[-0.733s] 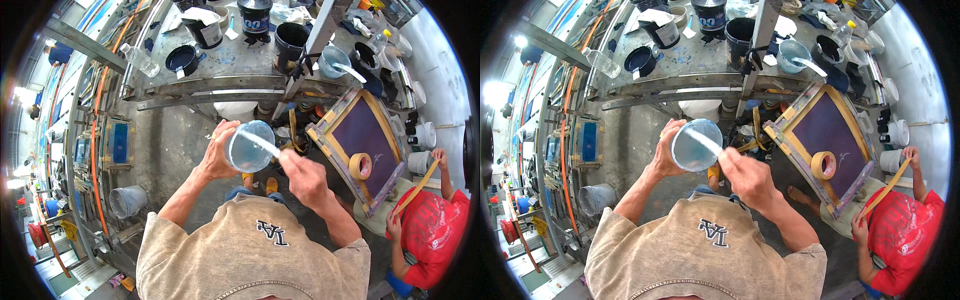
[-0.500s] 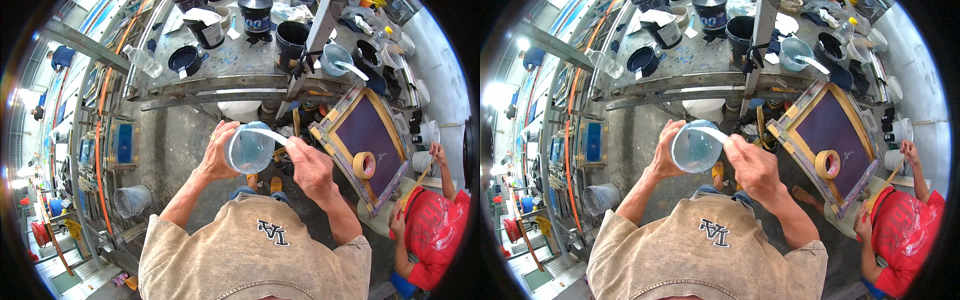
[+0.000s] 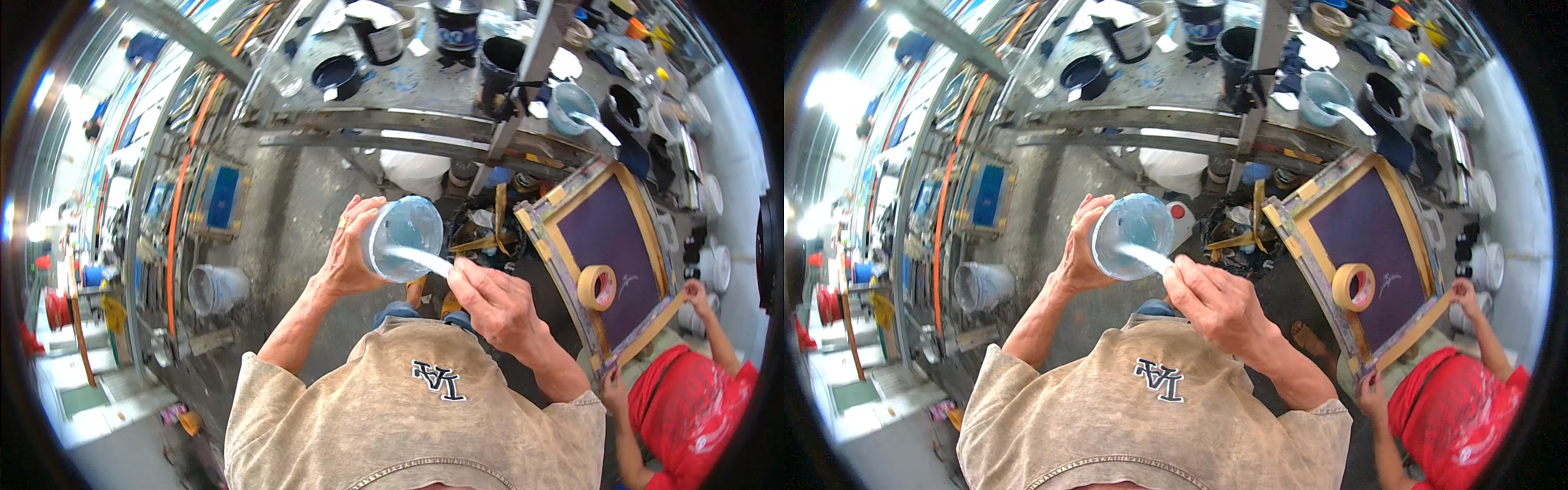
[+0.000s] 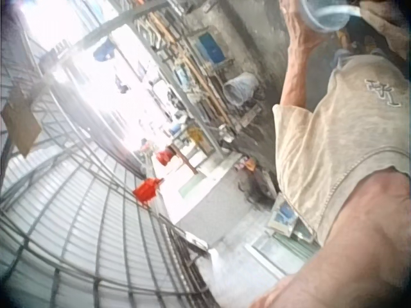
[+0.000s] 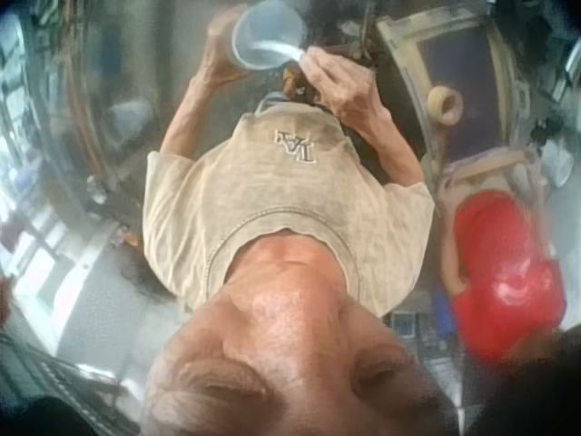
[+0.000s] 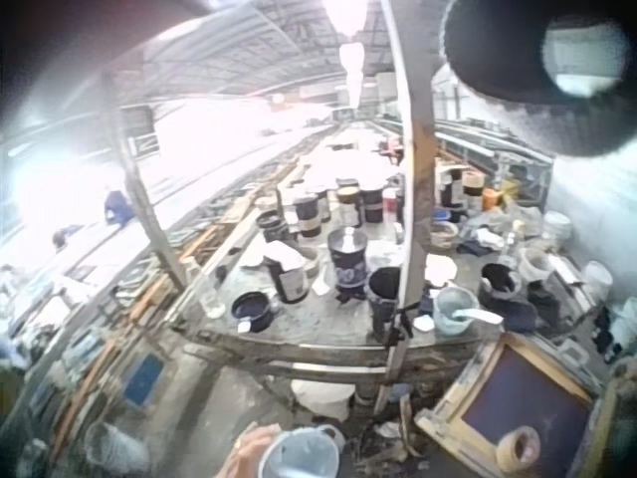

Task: The person smooths a dark fabric on a metal table using a squeegee, then walks to a mixing station to stir a light blue liquid in a plastic cup with a stick. They pour the liquid into a screen printing frame held by a coworker, who then uses a squeegee to spread the ink across the screen.

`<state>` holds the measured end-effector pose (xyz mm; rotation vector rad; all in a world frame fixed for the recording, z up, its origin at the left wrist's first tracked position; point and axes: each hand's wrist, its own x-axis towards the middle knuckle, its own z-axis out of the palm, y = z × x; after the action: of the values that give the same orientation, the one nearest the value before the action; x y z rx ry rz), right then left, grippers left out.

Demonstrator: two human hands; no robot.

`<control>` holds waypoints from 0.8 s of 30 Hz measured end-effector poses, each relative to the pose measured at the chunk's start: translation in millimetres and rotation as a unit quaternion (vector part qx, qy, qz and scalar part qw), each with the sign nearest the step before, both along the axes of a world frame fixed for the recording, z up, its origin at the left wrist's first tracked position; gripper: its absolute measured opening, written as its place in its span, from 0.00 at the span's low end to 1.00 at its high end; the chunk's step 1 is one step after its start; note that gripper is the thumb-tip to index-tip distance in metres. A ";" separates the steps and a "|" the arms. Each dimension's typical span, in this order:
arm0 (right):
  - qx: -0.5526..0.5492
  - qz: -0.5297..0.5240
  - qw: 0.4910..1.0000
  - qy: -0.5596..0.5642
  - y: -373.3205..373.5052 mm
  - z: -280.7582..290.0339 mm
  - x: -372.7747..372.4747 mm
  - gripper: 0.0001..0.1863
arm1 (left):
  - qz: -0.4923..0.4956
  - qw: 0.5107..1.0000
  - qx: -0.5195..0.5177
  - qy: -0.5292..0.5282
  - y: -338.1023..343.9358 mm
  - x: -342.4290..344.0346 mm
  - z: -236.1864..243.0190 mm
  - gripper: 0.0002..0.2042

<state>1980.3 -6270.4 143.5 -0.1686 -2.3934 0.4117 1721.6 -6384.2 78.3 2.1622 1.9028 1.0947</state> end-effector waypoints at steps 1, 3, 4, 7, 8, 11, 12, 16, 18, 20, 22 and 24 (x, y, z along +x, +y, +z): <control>-0.005 0.008 1.000 0.010 1.9 -2.2 4.0 0.18 | 0.011 1.000 0.009 0.005 -5.1 1.2 -0.9 0.57; -0.027 0.024 0.999 0.039 3.9 -7.1 4.1 0.19 | 0.048 0.998 -0.029 0.011 -30.1 7.1 2.4 0.57; -0.039 0.019 0.997 0.057 8.8 -9.3 -1.0 0.20 | 0.055 0.998 -0.022 0.009 -36.4 10.8 2.1 0.57; -0.032 0.045 0.997 0.046 -0.6 -17.3 -16.6 0.23 | 0.087 0.996 -0.011 0.004 -71.3 29.5 4.6 0.57; -0.029 0.073 0.996 0.041 -7.6 -20.3 -22.2 0.22 | 0.107 0.994 -0.008 0.002 -88.5 34.1 5.5 0.56; -0.032 0.151 0.988 0.025 -32.8 -13.0 -18.7 0.22 | 0.166 0.986 -0.004 -0.007 -131.0 39.0 7.2 0.54; -0.034 0.160 0.986 0.038 -37.9 -10.8 -25.3 0.21 | 0.190 0.982 -0.014 -0.016 -146.1 42.3 10.1 0.53; -0.037 0.189 0.978 0.085 -73.8 -7.7 -57.4 0.19 | 0.266 0.964 -0.030 -0.010 -206.3 62.3 20.4 0.56; -0.002 0.232 0.969 0.086 -105.7 -9.1 -74.1 0.18 | 0.304 0.952 -0.029 -0.023 -247.6 73.5 22.5 0.56; -0.031 0.304 0.951 0.043 -140.5 -7.2 -82.8 0.18 | 0.337 0.941 0.002 -0.027 -290.7 77.9 17.8 0.56; -0.030 0.355 0.933 0.045 -174.0 0.6 -93.5 0.17 | 0.380 0.923 0.034 -0.047 -336.0 81.0 13.8 0.55; -0.034 0.364 0.929 0.057 -215.2 7.9 -111.2 0.17 | 0.418 0.905 0.054 -0.060 -384.4 91.1 7.9 0.54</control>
<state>1869.1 -6485.6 151.5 0.7171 -2.2546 0.8137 1812.7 -6768.7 86.1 1.2192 2.8346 1.3961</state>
